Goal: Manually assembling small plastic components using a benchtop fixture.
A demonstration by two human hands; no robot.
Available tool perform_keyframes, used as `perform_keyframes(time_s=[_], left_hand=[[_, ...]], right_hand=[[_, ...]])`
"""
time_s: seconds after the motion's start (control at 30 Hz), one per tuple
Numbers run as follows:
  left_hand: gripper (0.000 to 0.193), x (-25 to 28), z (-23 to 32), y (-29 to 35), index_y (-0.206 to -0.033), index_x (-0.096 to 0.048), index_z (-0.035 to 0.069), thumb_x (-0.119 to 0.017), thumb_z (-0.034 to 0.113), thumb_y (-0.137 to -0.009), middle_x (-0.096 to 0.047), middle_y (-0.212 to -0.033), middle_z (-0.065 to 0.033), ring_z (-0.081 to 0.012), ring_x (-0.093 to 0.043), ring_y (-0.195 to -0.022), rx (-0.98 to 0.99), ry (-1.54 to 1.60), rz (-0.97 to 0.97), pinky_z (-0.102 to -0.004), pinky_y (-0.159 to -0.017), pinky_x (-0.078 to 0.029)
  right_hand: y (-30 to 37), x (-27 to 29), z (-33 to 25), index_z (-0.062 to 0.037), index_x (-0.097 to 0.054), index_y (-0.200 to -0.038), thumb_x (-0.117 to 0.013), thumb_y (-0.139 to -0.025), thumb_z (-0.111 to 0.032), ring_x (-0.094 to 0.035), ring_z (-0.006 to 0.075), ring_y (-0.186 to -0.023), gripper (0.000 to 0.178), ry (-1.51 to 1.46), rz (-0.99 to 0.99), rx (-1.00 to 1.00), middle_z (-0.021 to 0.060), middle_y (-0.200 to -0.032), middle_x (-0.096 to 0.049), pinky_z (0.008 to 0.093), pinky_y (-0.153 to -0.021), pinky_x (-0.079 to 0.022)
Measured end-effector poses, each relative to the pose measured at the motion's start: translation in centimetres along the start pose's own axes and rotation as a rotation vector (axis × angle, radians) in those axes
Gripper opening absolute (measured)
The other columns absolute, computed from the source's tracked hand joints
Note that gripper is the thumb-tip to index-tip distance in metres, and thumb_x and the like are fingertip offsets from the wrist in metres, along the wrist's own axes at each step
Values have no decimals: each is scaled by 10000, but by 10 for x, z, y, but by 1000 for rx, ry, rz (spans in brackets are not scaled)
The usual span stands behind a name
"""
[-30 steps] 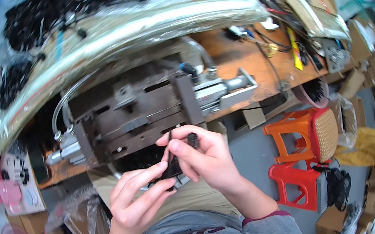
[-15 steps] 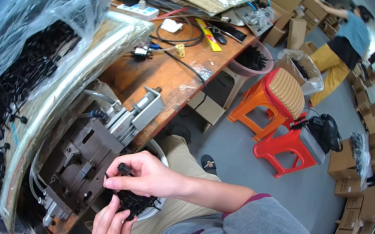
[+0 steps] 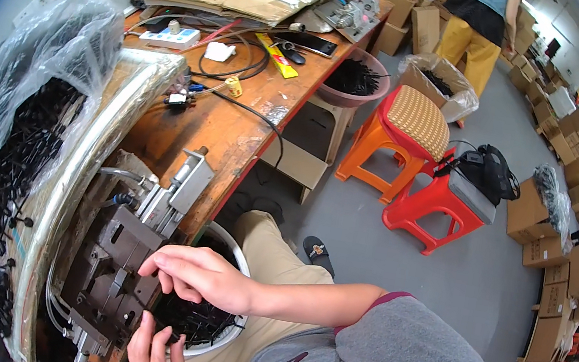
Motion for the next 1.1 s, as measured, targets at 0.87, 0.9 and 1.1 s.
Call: perform_keyframes(time_s=[0.87, 0.9, 1.1], left_hand=[[178, 10, -5, -30, -999, -712, -65, -749, 63, -882, -643, -1223, -215, -338, -653, -1019, -54, -160, 134, -412, -870, -553], [179, 11, -5, -30, -999, -712, -65, -750, 65, -882, -643, -1221, -216, -337, -653, -1018, -52, -161, 132, -411, -868, -554], [171, 11, -6, -29, -993, -719, -60, -756, 58, -876, -647, -1216, -214, -329, -655, -1008, -84, -167, 140, -404, -856, -558]], right_hand=[[12, 5, -40, -36, -683, -1027, -738, -856, -106, -496, 53, -652, 193, 314, 157, 321, 11, -914, -579, 230, -579, -406], [11, 5, -39, -32, -681, -1026, -739, -854, -101, -506, 54, -655, 194, 321, 162, 344, 12, -914, -579, 230, -581, -414], [12, 6, -38, -18, -666, -1027, -726, -852, -55, -599, 70, -754, 189, 275, 174, 339, 18, -945, -594, 232, -670, -507]])
Point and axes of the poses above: each hand's wrist, its own y-axis away from the middle knuckle, its own x-axis out of the back of the hand, z = x × y, the point moved 5 cm from there along -y, towards the middle knuckle
